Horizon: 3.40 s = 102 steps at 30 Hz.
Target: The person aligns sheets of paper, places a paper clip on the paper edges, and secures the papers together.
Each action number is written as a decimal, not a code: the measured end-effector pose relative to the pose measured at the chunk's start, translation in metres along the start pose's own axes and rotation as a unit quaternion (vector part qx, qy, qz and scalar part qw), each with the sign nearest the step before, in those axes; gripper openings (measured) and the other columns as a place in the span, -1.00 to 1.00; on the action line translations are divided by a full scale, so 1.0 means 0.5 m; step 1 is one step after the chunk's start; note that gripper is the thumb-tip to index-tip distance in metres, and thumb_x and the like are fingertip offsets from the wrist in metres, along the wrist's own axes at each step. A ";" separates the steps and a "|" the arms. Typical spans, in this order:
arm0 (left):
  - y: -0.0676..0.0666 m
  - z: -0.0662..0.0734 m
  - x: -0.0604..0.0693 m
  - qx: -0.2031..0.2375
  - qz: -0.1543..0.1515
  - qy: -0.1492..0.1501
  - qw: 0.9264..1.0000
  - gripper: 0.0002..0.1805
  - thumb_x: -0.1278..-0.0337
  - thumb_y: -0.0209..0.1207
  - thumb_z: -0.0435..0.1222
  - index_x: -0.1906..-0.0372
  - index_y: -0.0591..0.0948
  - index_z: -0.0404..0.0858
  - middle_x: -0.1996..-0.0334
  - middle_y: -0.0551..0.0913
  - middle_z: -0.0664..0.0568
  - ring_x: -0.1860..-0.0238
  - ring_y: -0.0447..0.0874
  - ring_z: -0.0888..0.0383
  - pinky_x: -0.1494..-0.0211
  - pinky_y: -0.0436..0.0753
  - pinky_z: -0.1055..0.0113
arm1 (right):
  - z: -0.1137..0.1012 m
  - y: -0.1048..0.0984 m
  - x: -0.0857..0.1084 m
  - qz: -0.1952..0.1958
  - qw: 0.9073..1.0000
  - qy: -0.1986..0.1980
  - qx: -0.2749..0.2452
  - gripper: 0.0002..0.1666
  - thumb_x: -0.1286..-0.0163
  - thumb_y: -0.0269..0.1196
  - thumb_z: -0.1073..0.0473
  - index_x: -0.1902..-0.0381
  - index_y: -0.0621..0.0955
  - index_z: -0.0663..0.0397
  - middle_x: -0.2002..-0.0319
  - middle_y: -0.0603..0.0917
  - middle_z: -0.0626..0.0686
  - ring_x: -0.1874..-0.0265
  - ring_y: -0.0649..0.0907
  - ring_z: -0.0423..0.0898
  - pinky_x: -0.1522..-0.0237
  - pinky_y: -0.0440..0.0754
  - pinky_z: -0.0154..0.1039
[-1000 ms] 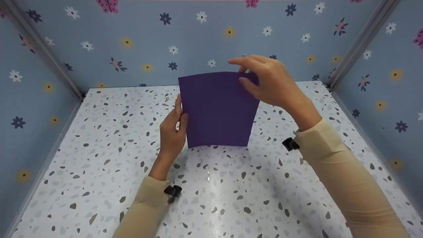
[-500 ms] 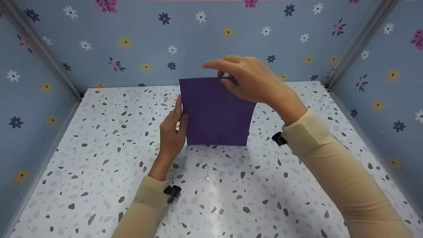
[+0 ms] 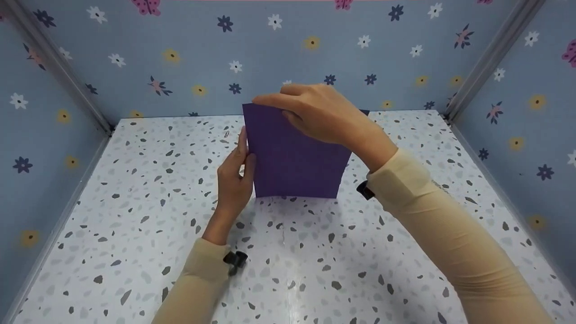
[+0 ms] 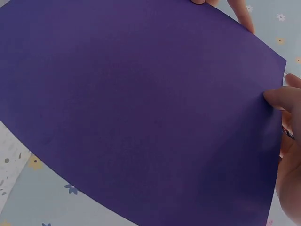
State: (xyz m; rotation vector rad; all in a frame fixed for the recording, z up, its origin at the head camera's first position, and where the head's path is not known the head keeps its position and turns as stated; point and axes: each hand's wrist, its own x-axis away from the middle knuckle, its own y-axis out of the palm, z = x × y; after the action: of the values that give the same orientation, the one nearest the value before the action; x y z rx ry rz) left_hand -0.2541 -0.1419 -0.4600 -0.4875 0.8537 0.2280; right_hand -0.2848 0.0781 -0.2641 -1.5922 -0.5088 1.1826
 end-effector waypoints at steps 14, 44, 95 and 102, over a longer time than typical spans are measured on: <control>0.001 0.002 0.000 -0.003 0.000 0.001 1.000 -0.39 -0.66 0.08 -0.34 -0.64 0.26 -0.33 -0.24 0.71 -0.16 0.05 0.75 0.02 -0.02 0.68 0.23 | -0.006 0.012 -0.015 0.012 1.000 -0.012 0.020 -0.44 -0.68 0.06 0.34 -0.46 0.61 -0.25 0.31 0.65 0.14 0.55 0.47 0.00 0.46 0.53 -0.12; -0.004 0.014 -0.004 -0.025 -0.003 0.013 1.000 -0.34 -0.63 0.10 -0.38 -0.66 0.20 -0.37 -0.03 0.74 -0.17 0.07 0.75 0.01 -0.01 0.69 0.20 | -0.032 0.013 -0.014 -0.038 0.998 -0.008 0.041 -0.26 -0.56 0.03 0.45 -0.57 0.49 -0.23 0.27 0.59 0.13 0.51 0.42 0.01 0.44 0.48 -0.09; 0.001 0.013 -0.007 -0.039 0.025 0.018 0.999 -0.32 -0.60 0.15 -0.35 -0.68 0.24 -0.24 0.06 0.79 -0.16 0.16 0.79 -0.01 0.08 0.73 0.12 | -0.012 0.001 0.016 -0.007 0.999 -0.014 0.052 -0.37 -0.62 0.08 0.39 -0.51 0.56 -0.22 0.38 0.61 0.15 0.58 0.48 0.03 0.47 0.55 -0.08; 0.000 0.012 -0.007 -0.053 0.014 0.015 0.998 -0.34 -0.62 0.14 -0.34 -0.65 0.24 -0.35 0.11 0.78 -0.19 0.19 0.77 -0.01 0.10 0.72 0.12 | -0.011 -0.004 0.023 -0.013 0.999 0.001 0.050 -0.36 -0.64 0.08 0.38 -0.52 0.55 -0.26 0.39 0.61 0.14 0.58 0.47 0.02 0.46 0.53 -0.09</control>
State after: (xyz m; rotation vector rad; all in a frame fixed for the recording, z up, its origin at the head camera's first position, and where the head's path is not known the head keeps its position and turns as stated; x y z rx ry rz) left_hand -0.2526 -0.1392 -0.4538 -0.5798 0.8806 0.2931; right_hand -0.2747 0.0855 -0.2673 -1.4977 -0.4598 1.1687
